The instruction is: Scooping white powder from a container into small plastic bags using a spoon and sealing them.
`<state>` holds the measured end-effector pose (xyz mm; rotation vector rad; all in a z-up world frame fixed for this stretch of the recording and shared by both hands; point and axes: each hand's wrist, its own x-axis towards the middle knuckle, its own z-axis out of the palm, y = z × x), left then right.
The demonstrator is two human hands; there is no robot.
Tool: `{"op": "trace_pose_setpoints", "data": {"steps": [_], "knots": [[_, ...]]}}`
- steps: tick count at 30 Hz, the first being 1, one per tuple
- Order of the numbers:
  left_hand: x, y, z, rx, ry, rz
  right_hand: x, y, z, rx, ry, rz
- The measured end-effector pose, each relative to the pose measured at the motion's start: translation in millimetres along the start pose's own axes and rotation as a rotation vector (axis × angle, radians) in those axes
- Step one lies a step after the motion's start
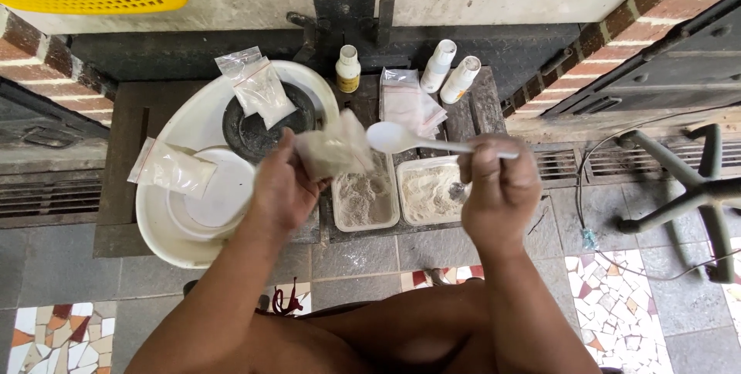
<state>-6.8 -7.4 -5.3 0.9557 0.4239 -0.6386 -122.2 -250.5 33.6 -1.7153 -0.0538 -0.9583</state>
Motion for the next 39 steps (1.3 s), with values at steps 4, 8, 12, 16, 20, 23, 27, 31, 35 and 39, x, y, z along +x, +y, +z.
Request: {"op": "trace_pose_setpoints", "data": {"steps": [4,8,12,16,20,23,27,31,35,39], "knots": [[-1,17,-9,-0.087,0.032,0.088,-5,25,7,0.001,0.001,0.155],[-6,27,-2,-0.190,-0.024,0.137,-33,69,25,-0.001,-0.404,0.310],[-3,24,-6,-0.212,-0.031,0.126,-34,67,49,-0.478,-0.746,0.632],[-6,27,-4,-0.217,-0.046,0.116,-32,75,45,-0.503,-0.708,0.607],[-8,28,0,-0.193,-0.076,0.119,-33,106,37,-0.537,-0.484,0.543],[-7,28,-1,-0.201,-0.079,0.108,-34,109,41,-0.534,-0.461,0.594],[-3,26,-4,-0.216,-0.072,0.098,-33,97,48,-0.488,-0.497,0.653],[-5,26,-3,-0.213,-0.078,0.084,-32,99,45,-0.503,-0.496,0.664],[-2,25,-6,-0.196,-0.090,0.096,-22,83,44,-0.475,-0.442,0.788],[5,22,-10,-0.179,-0.084,0.093,-30,98,44,-0.518,-0.543,0.778]]}}
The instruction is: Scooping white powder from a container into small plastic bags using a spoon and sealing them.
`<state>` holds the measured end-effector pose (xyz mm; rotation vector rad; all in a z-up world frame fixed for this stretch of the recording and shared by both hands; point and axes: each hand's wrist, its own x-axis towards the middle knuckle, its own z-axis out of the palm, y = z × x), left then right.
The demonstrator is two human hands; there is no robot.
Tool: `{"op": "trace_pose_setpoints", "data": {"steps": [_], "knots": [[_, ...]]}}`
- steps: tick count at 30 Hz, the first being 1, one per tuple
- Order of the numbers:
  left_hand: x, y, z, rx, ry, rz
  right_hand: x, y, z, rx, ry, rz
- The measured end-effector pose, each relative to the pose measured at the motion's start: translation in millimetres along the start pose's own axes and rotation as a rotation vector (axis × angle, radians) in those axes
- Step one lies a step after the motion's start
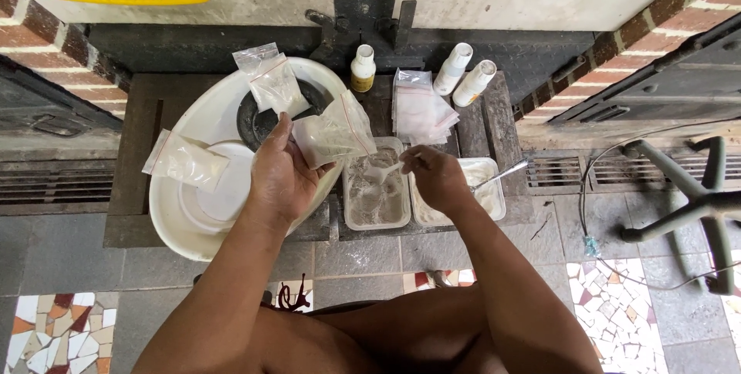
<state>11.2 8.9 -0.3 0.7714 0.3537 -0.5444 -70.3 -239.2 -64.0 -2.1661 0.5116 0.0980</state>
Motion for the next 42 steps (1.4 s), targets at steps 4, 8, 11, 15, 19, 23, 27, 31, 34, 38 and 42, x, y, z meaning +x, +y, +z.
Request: {"op": "trace_pose_setpoints", "data": {"steps": [4,8,11,15,19,23,27,31,34,38,42], "knots": [[-4,1,2,0.013,-0.014,0.005,-10,-22,-10,0.029,0.001,0.066],[7,-3,-10,0.016,-0.009,-0.002,-11,-24,-22,0.076,0.058,0.129],[13,-5,-14,0.051,0.007,0.006,-19,-32,-41,0.198,0.092,0.073],[20,-7,-20,0.088,0.038,0.012,-45,-62,-74,0.361,0.156,-0.055],[21,-14,-20,0.106,0.056,-0.004,-48,-38,-90,0.503,0.208,-0.161],[21,-20,-20,0.174,0.014,-0.037,-53,-30,-94,0.845,0.285,-0.351],[26,-29,-23,0.202,0.039,-0.062,-58,-38,-94,0.960,0.290,-0.422],[21,-33,-17,0.244,0.045,-0.080,-53,-33,-89,0.943,0.285,-0.441],[17,-36,-10,0.286,0.032,-0.084,-52,-35,-86,0.877,0.312,-0.417],[8,-39,0,0.280,0.014,-0.101,-52,-38,-86,0.744,0.348,-0.415],[1,-40,4,0.266,0.016,-0.124,-57,-45,-83,0.663,0.396,-0.375]]}}
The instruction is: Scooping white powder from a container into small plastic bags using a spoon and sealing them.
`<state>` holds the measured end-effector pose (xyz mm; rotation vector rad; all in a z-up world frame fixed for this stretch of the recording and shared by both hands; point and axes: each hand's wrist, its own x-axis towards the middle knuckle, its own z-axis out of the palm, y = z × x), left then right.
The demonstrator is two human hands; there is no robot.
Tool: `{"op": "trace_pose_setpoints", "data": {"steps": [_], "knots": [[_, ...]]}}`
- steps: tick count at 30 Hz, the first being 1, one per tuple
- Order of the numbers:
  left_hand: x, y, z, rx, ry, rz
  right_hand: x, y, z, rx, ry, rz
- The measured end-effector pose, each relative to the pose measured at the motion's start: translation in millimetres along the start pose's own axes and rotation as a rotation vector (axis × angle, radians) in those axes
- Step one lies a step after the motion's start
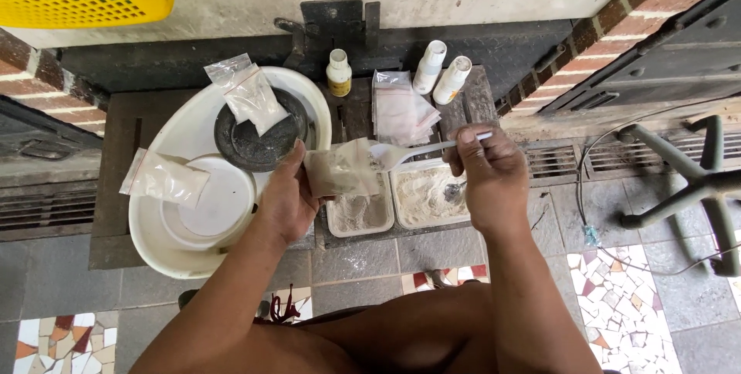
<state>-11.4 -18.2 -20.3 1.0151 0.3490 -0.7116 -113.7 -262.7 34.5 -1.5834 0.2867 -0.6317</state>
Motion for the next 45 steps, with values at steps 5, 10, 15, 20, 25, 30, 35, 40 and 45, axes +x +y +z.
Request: {"op": "trace_pose_setpoints", "data": {"steps": [5,10,15,20,25,30,35,40,45], "knots": [[-10,-2,14,-0.039,-0.019,-0.019,-12,-16,13,-0.383,-0.114,-0.230],[0,-15,8,-0.134,-0.039,-0.027,-23,-31,31,-0.372,-0.222,-0.410],[-24,7,28,-0.144,-0.034,-0.064,-18,-19,19,-0.234,-0.159,-0.421],[-16,19,14,-0.158,0.038,-0.015,-15,-8,10,-0.085,0.010,-0.299],[-27,42,13,-0.328,0.080,0.072,-9,40,21,0.021,-0.053,-0.179],[-38,48,19,-0.367,0.023,0.098,-14,79,65,-0.529,-0.298,0.312],[-35,50,19,-0.389,0.018,0.090,-12,97,66,-0.679,-0.349,0.141],[-23,44,10,-0.414,-0.013,0.087,-2,108,61,-0.676,-0.245,0.211],[-27,44,13,-0.394,-0.027,0.086,3,114,61,-0.665,-0.310,0.383]]}}
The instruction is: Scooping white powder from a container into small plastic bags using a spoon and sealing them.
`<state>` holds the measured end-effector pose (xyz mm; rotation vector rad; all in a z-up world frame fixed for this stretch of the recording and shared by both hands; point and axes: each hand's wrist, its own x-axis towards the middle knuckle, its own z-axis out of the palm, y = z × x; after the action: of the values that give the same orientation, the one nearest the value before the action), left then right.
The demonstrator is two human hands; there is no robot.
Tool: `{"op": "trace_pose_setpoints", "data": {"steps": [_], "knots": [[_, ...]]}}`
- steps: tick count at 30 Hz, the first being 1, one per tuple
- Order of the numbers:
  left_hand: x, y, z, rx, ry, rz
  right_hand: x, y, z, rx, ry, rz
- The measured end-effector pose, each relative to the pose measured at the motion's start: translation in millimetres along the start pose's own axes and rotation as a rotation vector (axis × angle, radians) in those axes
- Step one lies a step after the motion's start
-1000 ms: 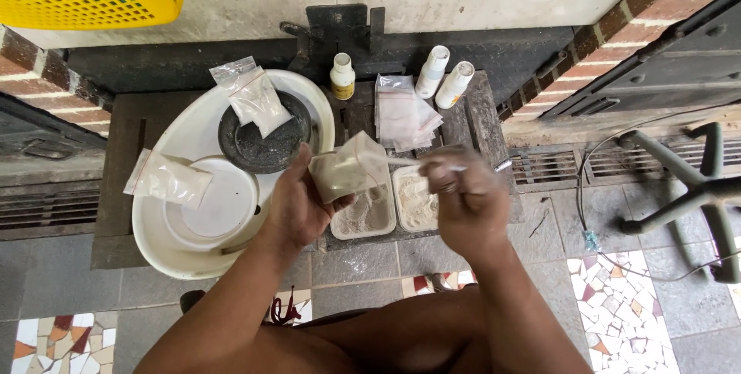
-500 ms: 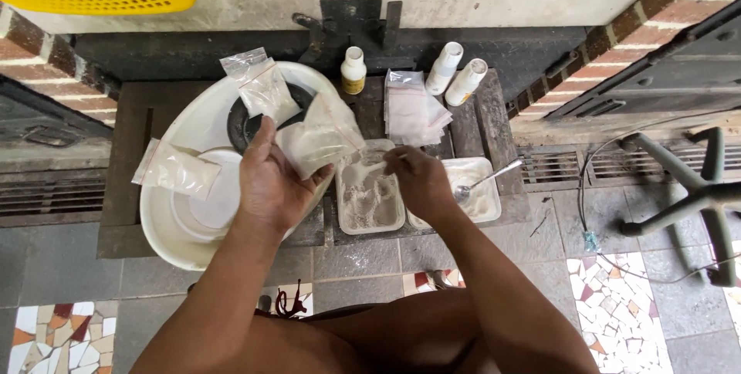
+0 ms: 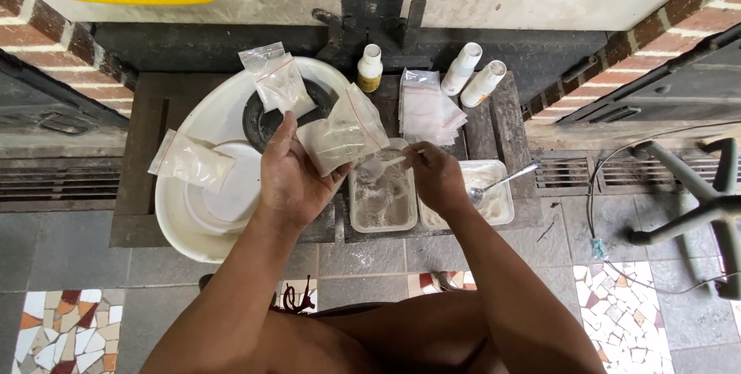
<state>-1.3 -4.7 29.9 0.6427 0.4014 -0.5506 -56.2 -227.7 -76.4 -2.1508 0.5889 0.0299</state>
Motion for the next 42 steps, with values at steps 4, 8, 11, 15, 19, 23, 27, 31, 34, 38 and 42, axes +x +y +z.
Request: {"op": "trace_pose_setpoints", "data": {"steps": [4,8,11,15,19,23,27,31,34,38,42], "knots": [[-3,3,4,0.009,-0.012,0.008,-10,-14,-13,0.078,-0.003,0.033],[-4,6,4,0.013,0.024,0.007,-22,-32,-31,0.297,0.020,0.109],[-9,8,9,0.032,0.046,0.007,-27,-39,-49,0.310,0.049,0.102],[4,0,-4,0.034,0.080,-0.002,-51,-62,-89,0.378,0.144,0.005],[21,-10,-19,0.099,0.072,-0.009,-50,-42,-108,0.522,0.221,-0.161],[28,-19,-25,0.195,0.055,-0.024,-52,-32,-110,0.899,0.289,-0.344],[32,-28,-29,0.289,0.029,-0.062,-55,-33,-107,0.907,0.259,-0.403],[38,-31,-37,0.292,0.032,-0.071,-51,-31,-107,0.849,0.250,-0.417],[35,-30,-34,0.278,0.024,-0.070,-50,-31,-105,0.801,0.243,-0.415],[34,-31,-35,0.295,0.018,-0.072,-54,-35,-103,0.731,0.267,-0.430],[37,-35,-41,0.310,0.000,-0.065,-68,-52,-106,0.493,0.314,-0.514]]}}
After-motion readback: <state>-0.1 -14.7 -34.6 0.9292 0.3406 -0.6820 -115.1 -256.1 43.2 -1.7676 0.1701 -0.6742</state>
